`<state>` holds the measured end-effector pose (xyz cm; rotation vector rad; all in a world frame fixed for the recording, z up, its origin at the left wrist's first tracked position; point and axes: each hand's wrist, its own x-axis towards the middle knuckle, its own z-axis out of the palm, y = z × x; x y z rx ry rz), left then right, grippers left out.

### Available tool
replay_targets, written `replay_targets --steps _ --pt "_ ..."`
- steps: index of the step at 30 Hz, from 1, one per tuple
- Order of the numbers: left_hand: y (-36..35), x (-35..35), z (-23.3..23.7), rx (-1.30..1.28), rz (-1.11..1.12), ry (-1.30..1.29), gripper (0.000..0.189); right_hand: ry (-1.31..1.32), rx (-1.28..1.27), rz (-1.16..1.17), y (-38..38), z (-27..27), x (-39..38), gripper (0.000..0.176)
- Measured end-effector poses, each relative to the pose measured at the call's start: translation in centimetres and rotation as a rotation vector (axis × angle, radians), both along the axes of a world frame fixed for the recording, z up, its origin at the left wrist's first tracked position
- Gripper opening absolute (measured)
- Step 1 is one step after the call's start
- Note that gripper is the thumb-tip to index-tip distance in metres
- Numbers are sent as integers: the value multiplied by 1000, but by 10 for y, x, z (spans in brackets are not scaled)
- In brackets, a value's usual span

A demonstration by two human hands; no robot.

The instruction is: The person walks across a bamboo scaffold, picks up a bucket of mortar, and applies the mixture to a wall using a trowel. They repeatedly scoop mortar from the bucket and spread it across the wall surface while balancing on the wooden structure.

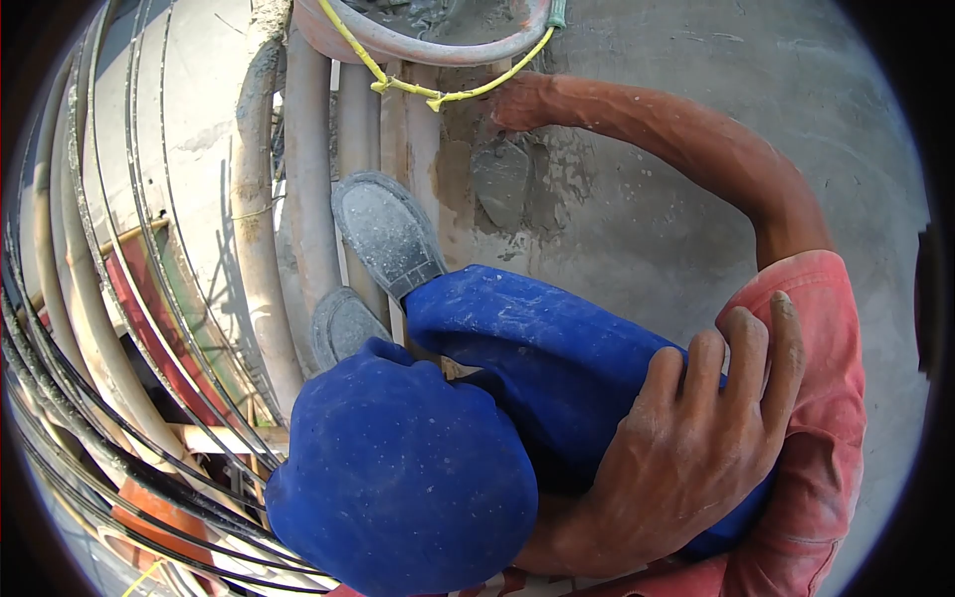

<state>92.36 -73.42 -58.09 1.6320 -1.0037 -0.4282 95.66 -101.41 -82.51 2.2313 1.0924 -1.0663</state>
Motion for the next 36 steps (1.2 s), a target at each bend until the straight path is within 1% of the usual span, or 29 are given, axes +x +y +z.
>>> replay_targets --steps 1,2,4,5,7,11,13,14,16,17,19,20,21,23,24,26,27,29,30,33,35,36 --pt "0 -1 0 -7 13 -2 39 -69 44 -16 -9 -12 -6 21" --pt "0 -1 1 -7 12 -1 39 -68 44 -17 -7 -8 -5 21" --pt "-1 0 1 1 -4 13 39 -51 -47 27 -2 -2 2 20" --pt "-1 0 0 3 -3 13 39 -51 -46 27 -5 -8 1 20" --pt "-1 0 0 8 -4 0 39 -177 -32 -55 -11 -20 3 19" --pt "-1 0 0 11 -13 12 38 -170 -80 -50 -9 -22 7 20" --pt "-1 -1 0 10 -7 6 38 -340 -14 -6 -14 -23 5 22" --pt "-1 -1 0 10 -7 5 38 -341 -14 -5 -9 -14 5 22" --pt "-2 -1 0 23 -4 -21 38 -570 -67 -72 7 13 7 17" --pt "-1 -1 1 24 -4 -23 38 -572 -66 -72 7 16 9 17" --pt "-1 -1 2 25 -9 8 38 -564 -135 -213 5 23 9 20" --pt "-1 -1 2 27 -7 9 38 -451 -257 -266 2 22 9 21" --pt "-1 0 2 25 -12 6 37 -450 -256 -264 -6 23 8 21" --pt "0 0 2 24 -20 5 37 -575 -49 -124 -20 31 4 22" --pt "0 0 2 21 -21 5 37 -575 -49 -123 -22 35 3 22" --pt "1 0 2 15 -20 6 37 -463 3 -186 -22 44 1 22" --pt "1 0 3 19 -23 6 37 -461 2 -185 -17 47 -1 22" --pt "1 1 3 19 -19 5 37 -149 -162 -181 -9 53 -6 26" --pt "2 1 3 20 -16 10 38 -134 -138 -205 -5 53 -11 22" --pt "2 0 3 22 -1 3 38 -83 -192 -225 2 51 -18 22" --pt "3 -1 1 23 -2 -12 38 -114 -206 -238 -8 41 -20 22" --pt "2 -2 1 23 -2 -21 38 -168 -160 -185 -17 36 -19 22"
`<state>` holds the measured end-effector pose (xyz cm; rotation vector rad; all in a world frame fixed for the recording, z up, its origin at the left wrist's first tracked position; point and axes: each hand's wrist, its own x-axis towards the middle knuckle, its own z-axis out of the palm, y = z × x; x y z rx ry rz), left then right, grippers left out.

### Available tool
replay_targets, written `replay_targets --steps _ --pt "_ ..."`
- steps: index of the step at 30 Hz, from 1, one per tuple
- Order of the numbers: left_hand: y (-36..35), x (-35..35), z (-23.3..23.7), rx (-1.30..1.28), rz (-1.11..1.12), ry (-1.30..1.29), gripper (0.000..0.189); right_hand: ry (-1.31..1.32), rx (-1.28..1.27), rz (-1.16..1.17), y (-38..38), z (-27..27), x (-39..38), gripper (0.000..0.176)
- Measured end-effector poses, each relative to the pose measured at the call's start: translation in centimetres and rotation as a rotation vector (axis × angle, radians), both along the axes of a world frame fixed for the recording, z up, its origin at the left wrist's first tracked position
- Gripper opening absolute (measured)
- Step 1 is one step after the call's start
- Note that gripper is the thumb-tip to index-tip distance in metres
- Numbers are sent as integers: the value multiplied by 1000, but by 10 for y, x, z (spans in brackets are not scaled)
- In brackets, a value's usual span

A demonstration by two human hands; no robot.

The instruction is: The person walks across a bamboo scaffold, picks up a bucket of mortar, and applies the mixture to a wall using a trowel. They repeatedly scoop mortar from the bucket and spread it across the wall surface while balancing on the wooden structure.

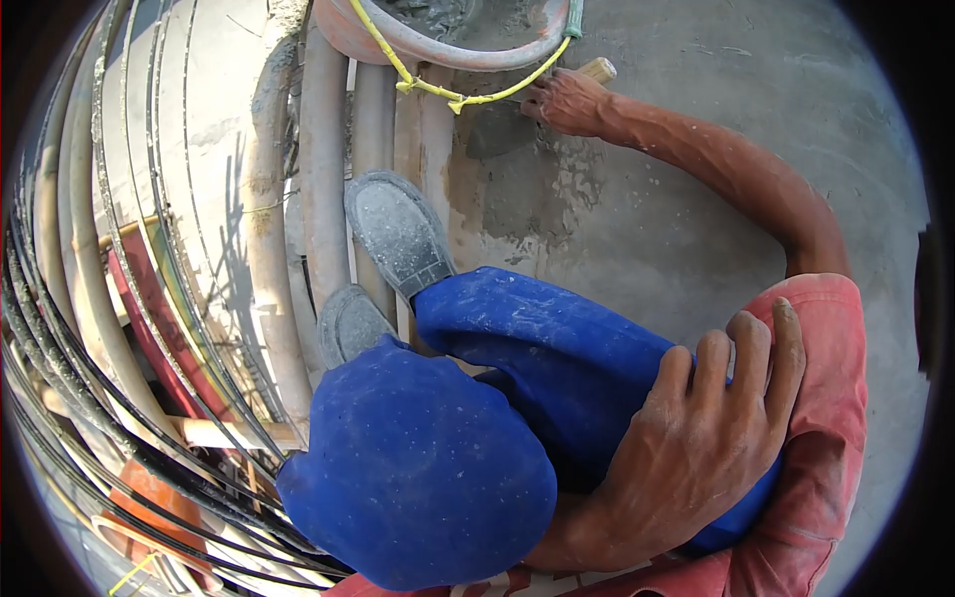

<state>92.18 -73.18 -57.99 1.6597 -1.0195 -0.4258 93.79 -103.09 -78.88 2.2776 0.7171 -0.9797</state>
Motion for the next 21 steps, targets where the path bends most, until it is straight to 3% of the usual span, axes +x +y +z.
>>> replay_targets --steps 5,7,9,11,14,15,17,18,21 --pt "-1 1 0 4 -2 -3 37 -215 -47 192 -31 -1 19 21" --pt "-2 0 -1 3 8 -1 37 -246 -48 219 -81 -35 20 19" --pt "-2 0 -1 6 7 -1 37 -257 -146 269 -90 -33 26 27" --pt "-3 0 -1 7 5 -11 37 -335 -67 149 -96 -34 38 21" --pt "-4 1 -1 7 -3 -22 38 -439 198 -388 -103 -35 52 11" --pt "-3 1 -3 -12 6 -18 38 -453 188 -392 -105 -31 54 11" --pt "-4 2 -3 -31 -3 -27 38 -476 117 -53 -106 -28 62 12" --pt "-5 2 -3 -24 10 -34 38 -518 -45 64 -102 -25 67 10" --pt "-6 2 -3 -30 13 -43 39 -538 -55 -148 -93 -13 65 9"
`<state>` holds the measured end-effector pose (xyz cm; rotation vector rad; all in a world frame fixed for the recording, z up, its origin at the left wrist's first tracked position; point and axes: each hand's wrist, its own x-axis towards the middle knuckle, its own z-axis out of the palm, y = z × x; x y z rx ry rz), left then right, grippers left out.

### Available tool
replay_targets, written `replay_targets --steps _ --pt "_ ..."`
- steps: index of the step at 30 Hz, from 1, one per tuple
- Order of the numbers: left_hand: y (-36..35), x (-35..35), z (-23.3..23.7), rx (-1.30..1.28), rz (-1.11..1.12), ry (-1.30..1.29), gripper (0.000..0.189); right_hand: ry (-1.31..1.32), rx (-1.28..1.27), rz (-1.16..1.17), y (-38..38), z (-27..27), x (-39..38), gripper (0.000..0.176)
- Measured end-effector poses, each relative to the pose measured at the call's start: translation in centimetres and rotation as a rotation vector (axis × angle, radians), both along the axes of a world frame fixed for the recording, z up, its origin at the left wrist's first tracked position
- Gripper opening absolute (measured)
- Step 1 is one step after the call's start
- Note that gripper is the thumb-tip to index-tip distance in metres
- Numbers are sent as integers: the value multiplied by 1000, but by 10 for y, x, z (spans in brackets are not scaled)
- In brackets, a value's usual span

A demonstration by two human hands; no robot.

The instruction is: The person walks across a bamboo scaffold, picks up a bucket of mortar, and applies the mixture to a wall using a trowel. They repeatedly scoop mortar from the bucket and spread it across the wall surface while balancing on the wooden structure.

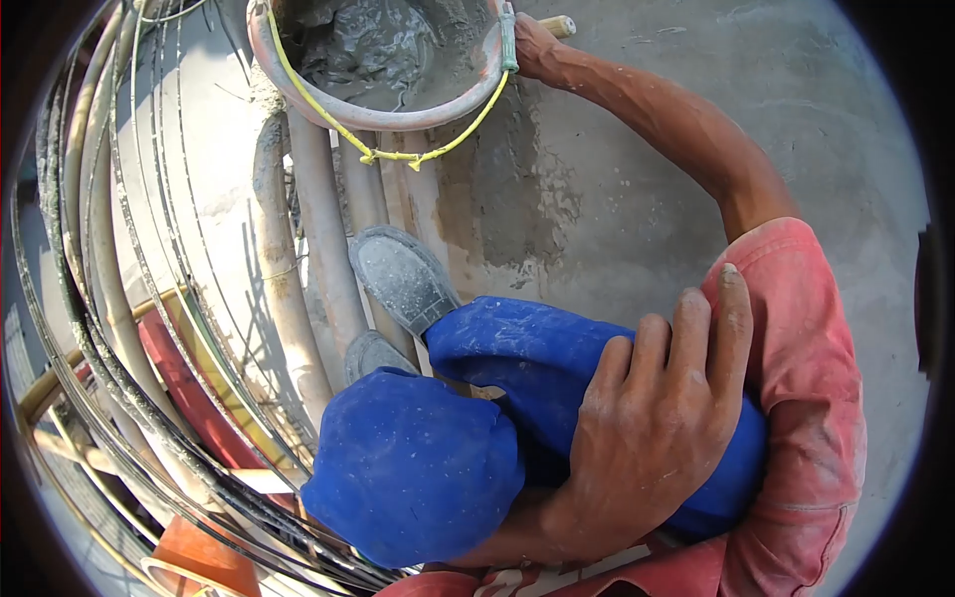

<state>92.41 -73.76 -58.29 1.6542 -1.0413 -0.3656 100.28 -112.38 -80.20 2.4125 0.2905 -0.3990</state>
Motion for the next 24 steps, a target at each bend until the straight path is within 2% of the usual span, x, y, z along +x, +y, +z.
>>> replay_targets --steps 3,7,10,12,13,14,16,18,19,21,23,24 --pt "6 -2 -2 -12 11 -14 38 29 1 -213 20 20 2 9" --pt "5 -1 -1 -48 12 6 38 -49 187 -442 66 55 -8 17" --pt "7 3 -1 -60 -13 38 38 -107 262 -589 72 53 -11 22" --pt "9 7 1 -65 -45 67 39 -23 232 -854 82 49 -12 24" --pt "7 10 3 -32 -25 129 32 -39 224 -873 80 41 -7 24" --pt "7 13 4 3 -8 190 25 -30 296 -1252 73 26 -1 25" --pt "9 14 6 -3 -5 191 25 -28 371 -1652 63 14 -20 26" --pt "11 15 7 2 31 198 25 -71 544 -1354 67 12 -38 34" --pt "12 14 7 54 45 201 25 -71 547 -1348 73 5 -42 34" --pt "16 17 8 113 51 187 24 -428 653 -1298 101 -5 -53 32" --pt "17 22 11 92 1 301 26 -396 936 -1174 122 -6 -67 34" --pt "19 25 13 88 -21 278 26 -430 1084 -1354 138 -6 -71 36"
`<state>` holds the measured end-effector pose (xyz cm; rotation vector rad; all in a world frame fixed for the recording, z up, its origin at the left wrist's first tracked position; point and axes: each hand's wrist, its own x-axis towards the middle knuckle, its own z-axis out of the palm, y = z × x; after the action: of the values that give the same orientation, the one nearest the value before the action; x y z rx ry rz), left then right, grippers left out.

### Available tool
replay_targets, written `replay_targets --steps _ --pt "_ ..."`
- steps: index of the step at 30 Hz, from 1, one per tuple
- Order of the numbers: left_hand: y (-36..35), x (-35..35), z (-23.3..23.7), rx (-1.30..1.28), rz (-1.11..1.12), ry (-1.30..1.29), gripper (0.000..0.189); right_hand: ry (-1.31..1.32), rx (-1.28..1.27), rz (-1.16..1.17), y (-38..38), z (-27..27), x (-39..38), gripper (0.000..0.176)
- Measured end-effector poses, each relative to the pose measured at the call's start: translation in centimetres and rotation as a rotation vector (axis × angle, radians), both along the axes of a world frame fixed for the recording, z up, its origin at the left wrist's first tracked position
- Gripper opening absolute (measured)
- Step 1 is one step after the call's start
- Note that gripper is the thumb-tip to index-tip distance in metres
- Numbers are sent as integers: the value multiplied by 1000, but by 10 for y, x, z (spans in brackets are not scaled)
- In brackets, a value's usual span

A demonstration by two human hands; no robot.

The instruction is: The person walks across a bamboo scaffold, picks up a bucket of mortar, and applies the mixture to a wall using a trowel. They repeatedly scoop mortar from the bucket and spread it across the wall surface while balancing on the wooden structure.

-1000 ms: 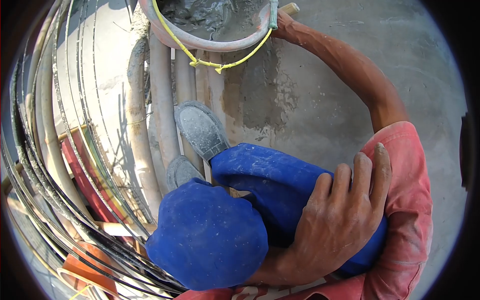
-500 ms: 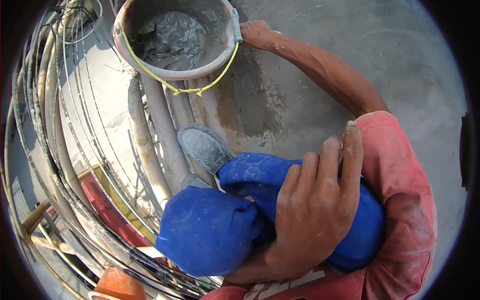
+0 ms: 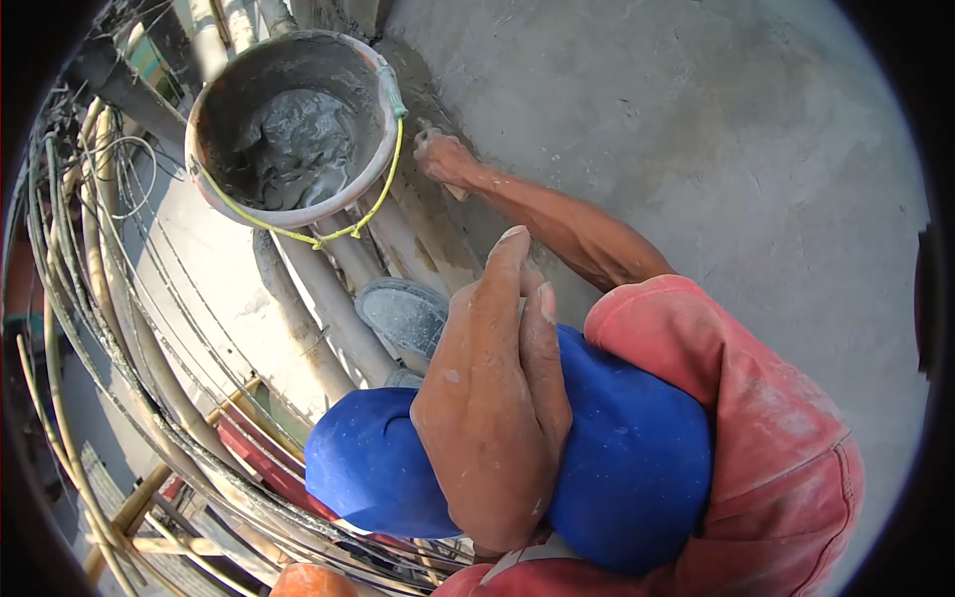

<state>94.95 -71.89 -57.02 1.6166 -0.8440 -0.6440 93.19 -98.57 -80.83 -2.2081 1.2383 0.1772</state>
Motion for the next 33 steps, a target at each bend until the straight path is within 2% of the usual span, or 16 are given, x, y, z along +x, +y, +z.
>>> replay_targets --steps 2,3,4,6,9,14,16,20,27,29,33 --pt "4 6 4 98 54 50 30 -62 65 -170 24 -22 -1 41" --pt "6 6 6 139 105 113 29 -68 -22 -180 36 -39 -1 44" --pt "7 9 13 182 121 93 28 -97 10 -235 42 -53 0 43" --pt "13 9 12 168 202 94 29 -147 53 -320 54 -65 -2 42" --pt "16 1 15 105 310 23 32 -170 -43 -385 62 -82 1 40" --pt "24 4 26 93 313 -101 37 -169 55 -476 45 -100 12 40" --pt "23 2 26 44 394 -149 38 -188 25 -486 47 -110 17 41" --pt "22 1 29 55 411 -142 38 -244 -70 -515 53 -118 18 42" --pt "40 8 29 48 494 -281 37 -241 16 -472 67 -98 -7 41" --pt "40 5 29 44 536 -282 37 -402 -234 -467 76 -101 -12 36" --pt "37 5 27 35 484 -308 36 -385 -221 -370 81 -96 -23 32"
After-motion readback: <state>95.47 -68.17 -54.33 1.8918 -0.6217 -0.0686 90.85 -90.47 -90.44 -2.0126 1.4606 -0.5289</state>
